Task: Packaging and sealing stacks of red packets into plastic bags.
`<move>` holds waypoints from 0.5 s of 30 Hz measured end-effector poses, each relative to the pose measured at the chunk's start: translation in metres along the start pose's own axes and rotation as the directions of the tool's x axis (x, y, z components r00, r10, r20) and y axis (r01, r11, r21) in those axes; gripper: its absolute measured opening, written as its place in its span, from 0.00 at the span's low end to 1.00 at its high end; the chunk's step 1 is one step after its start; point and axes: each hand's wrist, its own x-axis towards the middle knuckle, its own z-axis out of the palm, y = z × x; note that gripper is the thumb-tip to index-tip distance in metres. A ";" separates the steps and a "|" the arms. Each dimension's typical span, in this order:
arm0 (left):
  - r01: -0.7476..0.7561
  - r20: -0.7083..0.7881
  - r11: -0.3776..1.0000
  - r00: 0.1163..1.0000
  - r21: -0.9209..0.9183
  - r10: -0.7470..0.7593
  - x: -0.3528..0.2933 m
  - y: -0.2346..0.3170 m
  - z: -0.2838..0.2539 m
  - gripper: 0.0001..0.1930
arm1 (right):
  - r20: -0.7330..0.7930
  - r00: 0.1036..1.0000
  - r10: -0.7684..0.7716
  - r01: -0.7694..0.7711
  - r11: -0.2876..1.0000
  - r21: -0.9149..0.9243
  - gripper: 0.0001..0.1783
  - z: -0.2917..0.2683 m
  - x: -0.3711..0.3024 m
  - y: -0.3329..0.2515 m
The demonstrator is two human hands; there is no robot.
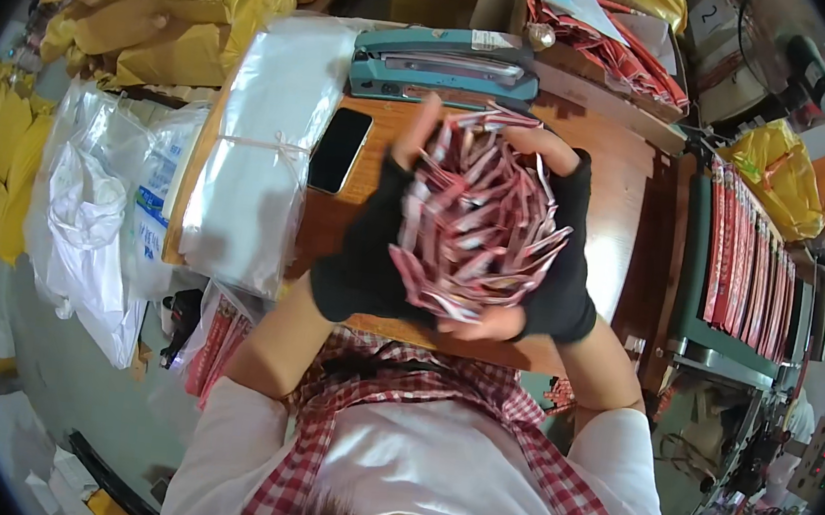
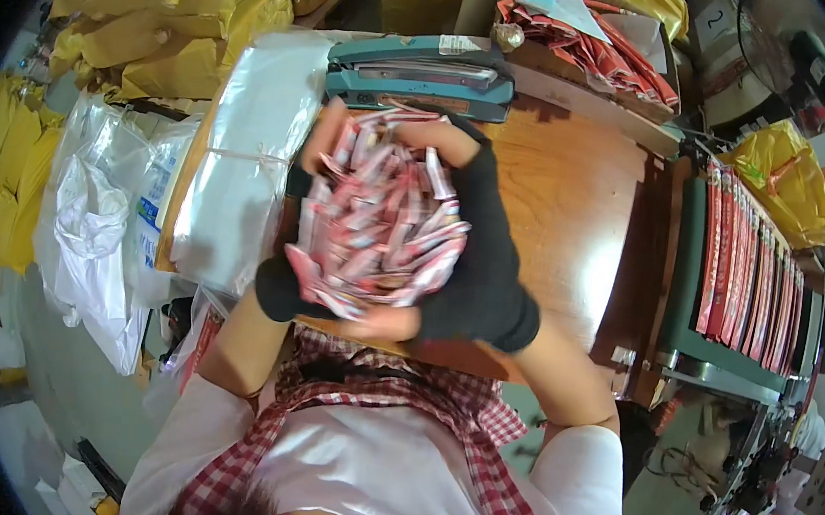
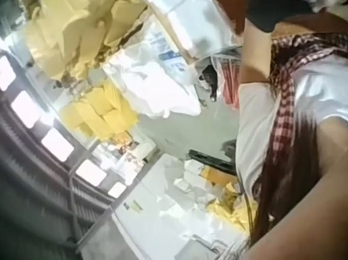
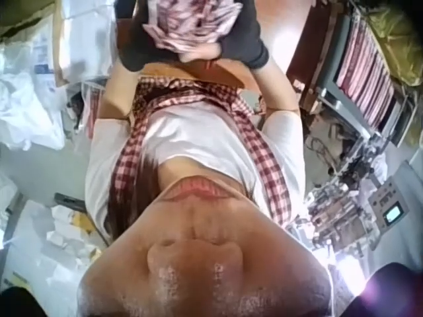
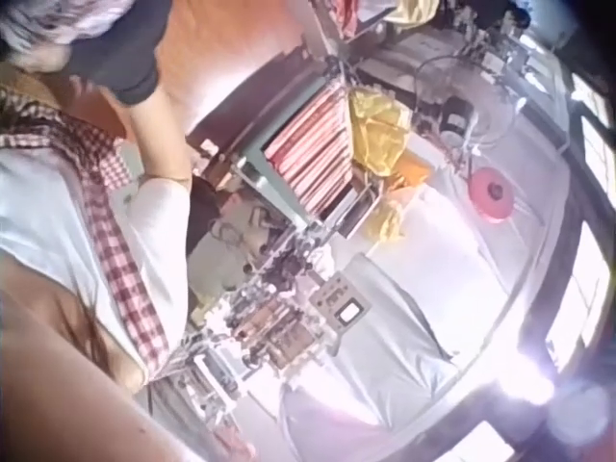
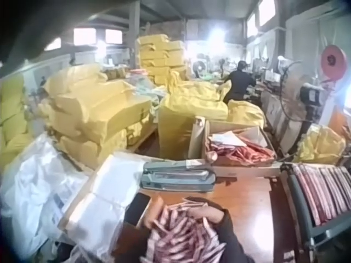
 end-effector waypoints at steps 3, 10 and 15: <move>0.026 0.194 0.995 0.980 0.093 -0.043 0.000 0.002 -0.024 0.32 | 0.065 0.995 0.079 -0.059 0.962 -0.267 0.62 0.030 0.022 -0.049; 0.617 0.412 0.679 0.781 -0.398 -0.469 -0.014 -0.019 -0.082 0.34 | 0.257 0.832 0.491 -0.553 0.770 0.319 0.43 0.029 0.043 0.008; 0.691 0.336 0.576 0.720 -0.437 -0.608 -0.034 -0.008 -0.088 0.35 | 0.467 0.763 0.447 -0.643 0.450 0.620 0.55 0.047 0.034 0.046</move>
